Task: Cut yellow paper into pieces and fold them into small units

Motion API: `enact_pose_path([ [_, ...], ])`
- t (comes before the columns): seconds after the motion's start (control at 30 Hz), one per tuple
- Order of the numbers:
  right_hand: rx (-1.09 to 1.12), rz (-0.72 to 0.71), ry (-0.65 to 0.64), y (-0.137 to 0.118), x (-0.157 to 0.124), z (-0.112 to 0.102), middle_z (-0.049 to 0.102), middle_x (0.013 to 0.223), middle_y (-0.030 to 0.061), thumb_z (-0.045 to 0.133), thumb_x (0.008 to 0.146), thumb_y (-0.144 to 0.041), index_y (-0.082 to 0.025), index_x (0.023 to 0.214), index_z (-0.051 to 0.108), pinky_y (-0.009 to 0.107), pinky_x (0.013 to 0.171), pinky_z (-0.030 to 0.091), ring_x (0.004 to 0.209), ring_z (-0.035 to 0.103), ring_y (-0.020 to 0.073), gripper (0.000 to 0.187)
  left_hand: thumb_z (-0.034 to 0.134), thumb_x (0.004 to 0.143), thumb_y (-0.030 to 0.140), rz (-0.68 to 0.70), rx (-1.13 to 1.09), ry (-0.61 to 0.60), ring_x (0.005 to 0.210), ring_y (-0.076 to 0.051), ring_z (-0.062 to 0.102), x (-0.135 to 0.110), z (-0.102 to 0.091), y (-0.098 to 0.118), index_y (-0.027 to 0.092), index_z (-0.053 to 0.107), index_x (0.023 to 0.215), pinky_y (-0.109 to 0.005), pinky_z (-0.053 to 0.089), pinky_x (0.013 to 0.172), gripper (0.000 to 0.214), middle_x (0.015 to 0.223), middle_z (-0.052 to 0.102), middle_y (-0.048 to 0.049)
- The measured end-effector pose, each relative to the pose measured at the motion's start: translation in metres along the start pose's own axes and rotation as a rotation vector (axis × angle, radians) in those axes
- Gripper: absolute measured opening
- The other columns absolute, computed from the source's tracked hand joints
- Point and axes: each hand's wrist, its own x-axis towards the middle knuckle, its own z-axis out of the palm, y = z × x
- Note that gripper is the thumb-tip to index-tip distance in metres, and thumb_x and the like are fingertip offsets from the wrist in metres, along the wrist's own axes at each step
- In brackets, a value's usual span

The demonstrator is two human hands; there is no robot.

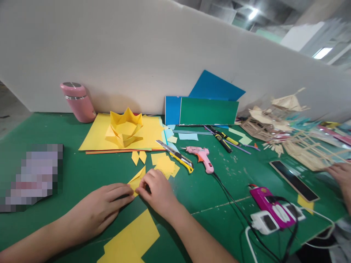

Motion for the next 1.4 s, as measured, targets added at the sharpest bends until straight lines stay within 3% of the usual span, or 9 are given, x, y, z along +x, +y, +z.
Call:
enact_pose_path([
  [0.3,0.085,0.017,-0.031,-0.002,-0.002,-0.007,0.055,0.080,0.0003,0.065,0.080,-0.007,-0.020,0.077,0.051,0.028,0.069,0.040,0.080,0.051,0.0174,0.019,0.038,0.076,0.000,0.007,0.018,0.001,0.102,-0.023,0.063,0.000,-0.003,0.002,0.016,0.064,0.108,-0.036,0.051,0.094,0.044,0.108,0.070,-0.0066],
  [0.5,0.143,-0.087,-0.054,0.002,-0.002,-0.013,0.058,0.079,0.0005,0.053,0.083,0.001,-0.020,0.077,0.055,0.028,0.072,0.041,0.082,0.053,0.0166,0.022,0.038,0.076,0.000,-0.015,-0.024,0.026,0.098,-0.020,0.063,0.001,-0.001,0.002,0.019,0.064,0.104,-0.033,0.052,0.091,0.043,0.105,0.071,-0.0051],
  [0.7,0.214,-0.178,0.026,0.010,-0.002,-0.021,0.061,0.080,0.0027,0.052,0.088,-0.010,-0.020,0.083,0.057,0.028,0.069,0.045,0.077,0.056,0.0164,0.013,0.038,0.080,0.002,0.038,-0.030,0.048,0.099,-0.021,0.064,0.000,-0.001,-0.006,0.019,0.064,0.102,-0.035,0.051,0.092,0.038,0.106,0.071,-0.0053],
  [0.8,0.181,-0.260,0.022,0.012,-0.003,-0.022,0.064,0.078,0.0032,0.050,0.088,-0.010,-0.021,0.082,0.057,0.030,0.070,0.045,0.076,0.057,0.0168,0.015,0.035,0.082,0.004,0.045,-0.053,0.059,0.096,-0.021,0.064,-0.001,-0.002,-0.009,0.019,0.064,0.097,-0.037,0.050,0.091,0.035,0.104,0.070,-0.0062],
  [0.9,0.156,-0.372,-0.092,0.010,-0.002,-0.023,0.067,0.080,0.0030,0.052,0.089,-0.010,-0.021,0.080,0.059,0.030,0.072,0.045,0.076,0.059,0.0163,0.015,0.034,0.083,0.004,0.043,-0.061,0.063,0.094,-0.021,0.063,-0.002,-0.002,-0.010,0.019,0.064,0.093,-0.038,0.051,0.089,0.035,0.102,0.069,-0.0066],
  [1.03,0.105,-0.400,-0.161,0.007,-0.002,-0.026,0.068,0.081,0.0030,0.057,0.089,-0.017,-0.020,0.082,0.061,0.029,0.072,0.046,0.077,0.060,0.0161,0.009,0.034,0.083,0.004,0.035,-0.062,0.063,0.097,-0.021,0.062,-0.002,-0.003,-0.012,0.020,0.063,0.093,-0.036,0.051,0.089,0.035,0.102,0.068,-0.0069],
  [1.27,-0.071,-0.474,-0.098,0.012,-0.004,-0.026,0.068,0.086,0.0040,0.054,0.093,-0.022,-0.019,0.083,0.065,0.028,0.069,0.046,0.078,0.060,0.0162,0.015,0.036,0.082,0.004,0.036,-0.099,0.047,0.092,-0.017,0.065,-0.003,-0.003,-0.016,0.021,0.063,0.094,-0.038,0.045,0.099,0.034,0.103,0.068,-0.0049],
  [1.4,-0.138,-0.481,-0.129,0.008,-0.004,-0.024,0.068,0.085,0.0057,0.048,0.095,-0.023,-0.019,0.085,0.064,0.030,0.069,0.046,0.079,0.059,0.0180,0.019,0.038,0.087,0.008,-0.018,-0.115,0.097,0.091,-0.018,0.065,-0.001,0.001,-0.012,0.020,0.063,0.089,-0.039,0.048,0.095,0.028,0.099,0.069,-0.0053],
])
